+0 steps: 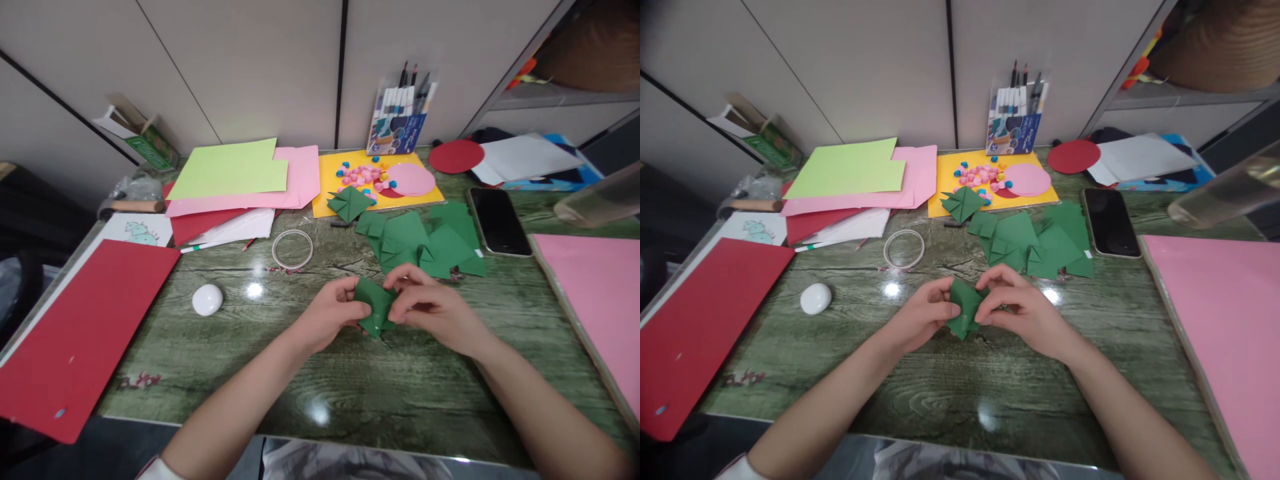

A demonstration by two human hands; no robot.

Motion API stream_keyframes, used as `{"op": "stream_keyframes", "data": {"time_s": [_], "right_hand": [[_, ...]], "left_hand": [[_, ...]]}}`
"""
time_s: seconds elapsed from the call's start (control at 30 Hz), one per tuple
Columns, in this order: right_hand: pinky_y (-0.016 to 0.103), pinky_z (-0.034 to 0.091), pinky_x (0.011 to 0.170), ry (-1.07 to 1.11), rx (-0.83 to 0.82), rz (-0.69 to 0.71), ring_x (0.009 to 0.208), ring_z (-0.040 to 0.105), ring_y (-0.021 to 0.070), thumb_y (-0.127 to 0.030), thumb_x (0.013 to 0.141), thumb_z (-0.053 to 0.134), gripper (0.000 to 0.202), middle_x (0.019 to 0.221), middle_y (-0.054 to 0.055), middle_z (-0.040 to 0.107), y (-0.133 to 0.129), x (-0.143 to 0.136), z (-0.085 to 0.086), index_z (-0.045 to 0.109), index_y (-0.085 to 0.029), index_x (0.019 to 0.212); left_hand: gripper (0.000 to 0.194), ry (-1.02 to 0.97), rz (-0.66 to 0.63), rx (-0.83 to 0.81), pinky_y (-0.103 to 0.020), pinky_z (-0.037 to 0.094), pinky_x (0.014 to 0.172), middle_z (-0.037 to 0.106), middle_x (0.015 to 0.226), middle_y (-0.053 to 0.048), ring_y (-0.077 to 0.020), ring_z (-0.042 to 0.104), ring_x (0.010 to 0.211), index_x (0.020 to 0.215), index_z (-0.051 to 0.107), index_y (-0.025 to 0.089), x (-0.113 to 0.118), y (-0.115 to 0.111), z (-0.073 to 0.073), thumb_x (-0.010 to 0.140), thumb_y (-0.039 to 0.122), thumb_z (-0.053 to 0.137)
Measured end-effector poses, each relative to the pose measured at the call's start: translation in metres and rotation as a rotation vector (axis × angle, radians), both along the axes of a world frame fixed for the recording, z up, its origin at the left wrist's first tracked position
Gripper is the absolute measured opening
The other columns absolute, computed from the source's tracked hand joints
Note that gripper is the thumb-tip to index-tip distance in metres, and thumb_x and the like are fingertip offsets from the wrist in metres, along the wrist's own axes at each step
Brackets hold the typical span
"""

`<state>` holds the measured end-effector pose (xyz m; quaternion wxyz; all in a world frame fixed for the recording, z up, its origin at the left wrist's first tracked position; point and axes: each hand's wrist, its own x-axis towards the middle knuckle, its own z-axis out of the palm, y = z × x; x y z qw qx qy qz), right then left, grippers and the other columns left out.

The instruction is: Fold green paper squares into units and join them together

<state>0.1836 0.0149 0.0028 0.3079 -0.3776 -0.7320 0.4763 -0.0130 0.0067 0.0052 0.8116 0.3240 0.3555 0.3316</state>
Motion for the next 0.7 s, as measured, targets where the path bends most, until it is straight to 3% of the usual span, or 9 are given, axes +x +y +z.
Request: {"op": "stream_keyframes", "data": {"time_s": [0.2, 0.37, 0.57, 0.7], "right_hand": [[0.034, 0.043, 0.088, 0.079, 0.015, 0.025, 0.096, 0.054, 0.0176, -0.023, 0.076, 0.065, 0.008, 0.099, 0.004, 0.050, -0.001, 0.001, -0.002, 0.070, -0.025, 0.070], [0.033, 0.046, 0.083, 0.086, -0.021, 0.032, 0.098, 0.054, 0.0189, -0.022, 0.076, 0.065, 0.009, 0.103, 0.004, 0.048, -0.002, 0.003, -0.001, 0.069, -0.025, 0.069], [0.026, 0.045, 0.066, -0.130, -0.100, 0.023, 0.098, 0.054, 0.0186, -0.026, 0.081, 0.059, 0.009, 0.115, 0.005, 0.047, -0.001, 0.000, 0.014, 0.064, -0.024, 0.074], [0.025, 0.042, 0.056, -0.226, -0.086, -0.054, 0.083, 0.056, 0.0161, -0.027, 0.080, 0.057, 0.008, 0.111, 0.005, 0.051, 0.000, -0.003, 0.013, 0.063, -0.024, 0.076]], "left_hand": [[0.019, -0.047, -0.017, -0.040, -0.018, 0.042, 0.046, 0.056, 0.062, 0.001, -0.0077, 0.051, 0.050, 0.080, 0.058, 0.012, -0.001, 0.000, 0.001, 0.062, 0.017, 0.064], [0.020, -0.028, -0.009, -0.035, -0.019, 0.042, 0.048, 0.055, 0.063, 0.001, -0.0076, 0.050, 0.050, 0.079, 0.057, 0.012, -0.002, 0.001, 0.001, 0.062, 0.018, 0.064], [0.009, 0.285, 0.073, 0.282, -0.020, 0.042, 0.056, 0.050, 0.065, 0.002, -0.0092, 0.049, 0.061, 0.071, 0.052, 0.015, -0.004, 0.003, 0.001, 0.067, 0.015, 0.059], [0.008, 0.442, 0.058, 0.346, -0.021, 0.045, 0.054, 0.048, 0.065, 0.003, -0.0101, 0.049, 0.060, 0.073, 0.050, 0.016, -0.004, 0.003, -0.002, 0.071, 0.019, 0.057]]}}
